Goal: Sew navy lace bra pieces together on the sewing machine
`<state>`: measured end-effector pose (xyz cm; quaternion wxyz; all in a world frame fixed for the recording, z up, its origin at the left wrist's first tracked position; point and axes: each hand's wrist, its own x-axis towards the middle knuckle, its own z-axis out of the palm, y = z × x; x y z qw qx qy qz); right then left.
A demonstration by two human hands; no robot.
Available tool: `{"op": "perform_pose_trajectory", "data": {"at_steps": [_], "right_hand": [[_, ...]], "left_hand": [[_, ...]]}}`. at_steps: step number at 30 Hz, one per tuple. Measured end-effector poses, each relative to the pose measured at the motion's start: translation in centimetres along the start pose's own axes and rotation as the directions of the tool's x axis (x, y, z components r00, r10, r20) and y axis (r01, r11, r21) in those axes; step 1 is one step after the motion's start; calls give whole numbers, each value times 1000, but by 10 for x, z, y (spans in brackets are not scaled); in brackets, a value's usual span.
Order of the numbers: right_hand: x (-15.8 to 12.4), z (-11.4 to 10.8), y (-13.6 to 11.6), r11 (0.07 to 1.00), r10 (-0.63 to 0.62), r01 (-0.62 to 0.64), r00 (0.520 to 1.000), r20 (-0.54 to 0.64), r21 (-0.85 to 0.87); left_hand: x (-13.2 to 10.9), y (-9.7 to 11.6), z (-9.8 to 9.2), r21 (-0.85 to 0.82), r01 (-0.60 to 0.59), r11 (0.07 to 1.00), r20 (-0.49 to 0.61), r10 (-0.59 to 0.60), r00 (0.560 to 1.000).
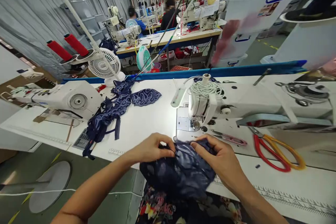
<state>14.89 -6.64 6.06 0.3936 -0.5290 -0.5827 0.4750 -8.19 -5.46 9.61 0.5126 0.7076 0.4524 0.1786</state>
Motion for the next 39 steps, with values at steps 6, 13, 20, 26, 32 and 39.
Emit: {"op": "perform_pose_trajectory", "data": {"at_steps": [6,13,20,26,32,39], "right_hand": [[-2,1,15,989,75,-76,997,15,127],[-7,3,15,970,76,-97,992,103,224],[-12,1,23,959,120,-139,989,90,248],[-18,9,20,955,120,-134,990,67,263],[-21,9,24,966,120,-126,992,43,224],[-22,11,24,987,73,-66,996,-42,150]], "left_hand": [[-1,24,-8,259,21,966,-261,49,964],[20,12,36,-61,-26,998,-156,16,988],[20,9,42,-163,21,986,-219,-57,974],[22,10,49,-187,52,981,-198,-90,976],[21,10,51,-166,99,981,-227,-136,964],[21,5,58,-254,83,964,-248,-148,958]]}}
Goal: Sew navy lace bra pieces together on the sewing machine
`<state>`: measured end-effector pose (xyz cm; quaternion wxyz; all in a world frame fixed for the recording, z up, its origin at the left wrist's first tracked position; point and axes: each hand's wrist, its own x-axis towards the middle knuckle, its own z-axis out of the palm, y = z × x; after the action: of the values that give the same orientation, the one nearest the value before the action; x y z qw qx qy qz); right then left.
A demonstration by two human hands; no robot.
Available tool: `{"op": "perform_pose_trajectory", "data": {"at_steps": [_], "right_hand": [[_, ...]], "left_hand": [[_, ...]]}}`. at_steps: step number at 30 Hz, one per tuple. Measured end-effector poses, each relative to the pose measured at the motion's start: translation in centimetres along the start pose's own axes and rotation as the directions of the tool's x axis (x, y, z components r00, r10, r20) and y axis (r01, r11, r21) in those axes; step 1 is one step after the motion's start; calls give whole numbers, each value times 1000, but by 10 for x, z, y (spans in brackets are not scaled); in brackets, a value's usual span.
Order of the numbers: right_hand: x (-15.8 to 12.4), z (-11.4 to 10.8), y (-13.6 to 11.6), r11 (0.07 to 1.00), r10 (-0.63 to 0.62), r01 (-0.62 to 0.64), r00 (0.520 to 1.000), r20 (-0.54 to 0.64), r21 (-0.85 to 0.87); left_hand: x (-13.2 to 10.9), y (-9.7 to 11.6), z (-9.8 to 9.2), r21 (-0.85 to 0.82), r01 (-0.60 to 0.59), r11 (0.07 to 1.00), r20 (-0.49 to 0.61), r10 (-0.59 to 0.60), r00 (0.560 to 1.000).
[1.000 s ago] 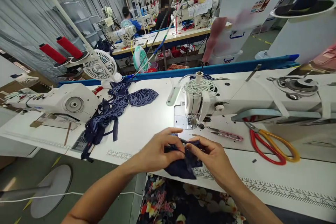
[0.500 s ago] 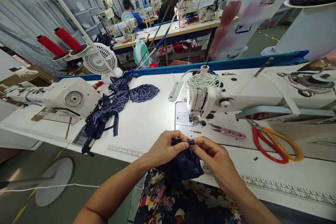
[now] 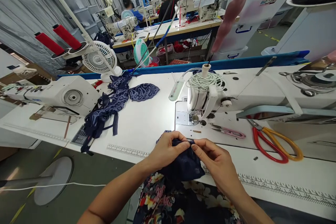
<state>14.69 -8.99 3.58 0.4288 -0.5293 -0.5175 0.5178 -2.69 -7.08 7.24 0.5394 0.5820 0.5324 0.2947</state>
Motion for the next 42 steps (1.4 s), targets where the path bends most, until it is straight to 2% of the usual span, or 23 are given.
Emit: {"op": "perform_pose_trajectory", "data": {"at_steps": [6,10,14,17,21,27,29,33,35,38,42], "right_hand": [[0,8,-2,989,-111,106,992,-51,-102],[4,20,-12,965,-208,212,977,40,-157],[11,30,-19,993,-71,83,989,131,-86],[15,35,-15,999,4,1,988,155,-34],[16,37,-7,999,35,-33,989,142,-20],[14,31,-2,999,32,-30,993,114,-19],[14,28,-2,999,35,-34,993,109,-15],[15,22,-4,1000,8,-4,992,124,-27],[15,20,-5,999,-11,15,991,133,-32],[15,18,-5,999,-13,19,990,138,-38],[15,14,-5,998,-12,22,989,146,-64]], "left_hand": [[-4,-7,3,-59,-41,997,-31,39,999],[-10,-14,-7,-85,-92,992,-84,85,993],[-19,-20,-19,-124,-78,989,-138,61,989],[-23,-23,-23,-48,-99,994,-218,87,972],[-26,-26,-21,104,-148,983,-305,173,937],[-26,-28,-10,208,-262,943,-364,323,874],[-26,-23,-10,196,-280,940,-349,333,876],[-21,-11,-16,102,-193,976,-208,211,955],[-17,-7,-19,64,-138,988,-131,146,981],[-11,-5,-21,9,-104,995,-74,104,992],[-7,-7,-20,2,-85,996,-75,85,994]]}}
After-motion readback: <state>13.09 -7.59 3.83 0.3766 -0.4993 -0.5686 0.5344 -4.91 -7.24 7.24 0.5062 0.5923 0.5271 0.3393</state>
